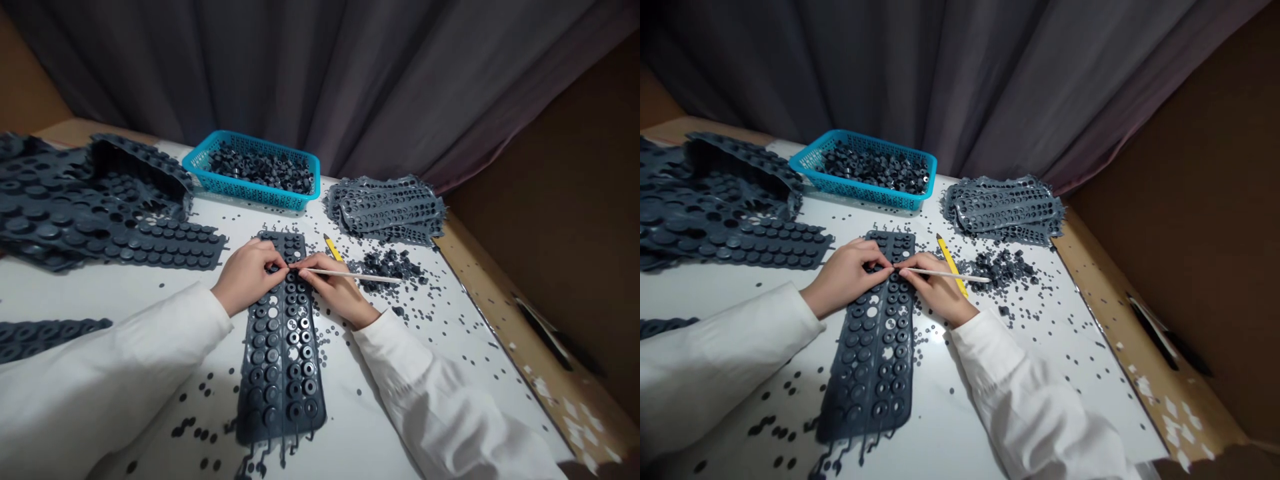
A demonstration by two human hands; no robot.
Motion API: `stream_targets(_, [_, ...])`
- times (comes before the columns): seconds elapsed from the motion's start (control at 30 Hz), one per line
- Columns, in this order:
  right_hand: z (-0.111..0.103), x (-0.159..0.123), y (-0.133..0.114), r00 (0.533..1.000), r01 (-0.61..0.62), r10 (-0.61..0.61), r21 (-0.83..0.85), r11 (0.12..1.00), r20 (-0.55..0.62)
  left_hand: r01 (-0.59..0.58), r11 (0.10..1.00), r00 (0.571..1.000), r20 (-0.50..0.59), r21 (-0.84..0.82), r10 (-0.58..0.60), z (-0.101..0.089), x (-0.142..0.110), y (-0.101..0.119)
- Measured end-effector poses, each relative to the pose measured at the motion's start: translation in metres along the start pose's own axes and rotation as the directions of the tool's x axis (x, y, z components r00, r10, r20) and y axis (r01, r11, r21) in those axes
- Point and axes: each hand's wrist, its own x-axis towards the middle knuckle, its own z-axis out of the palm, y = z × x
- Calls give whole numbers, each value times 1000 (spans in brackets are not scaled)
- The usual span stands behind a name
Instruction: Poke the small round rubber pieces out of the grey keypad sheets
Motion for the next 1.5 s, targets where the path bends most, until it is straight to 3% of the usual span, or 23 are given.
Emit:
stream_targets(0.8, [4,-1,0,996,75,-80,-92,993,-43,-14,1000,1000,11,27,14,0,1,2])
stream_targets(1.0, [2,0,-1,998,-4,3,-3,1000,-63,-9,999,1000,5,42,9,1,0,0])
stream_targets(1.2, [2,0,0,983,-85,118,220,972,-141,1,1000,1000,10,23,-1,1,-1,-2])
stream_targets(1.5, [2,0,0,991,-70,100,276,959,-94,-15,1000,1000,7,-13,15,1,-1,-3])
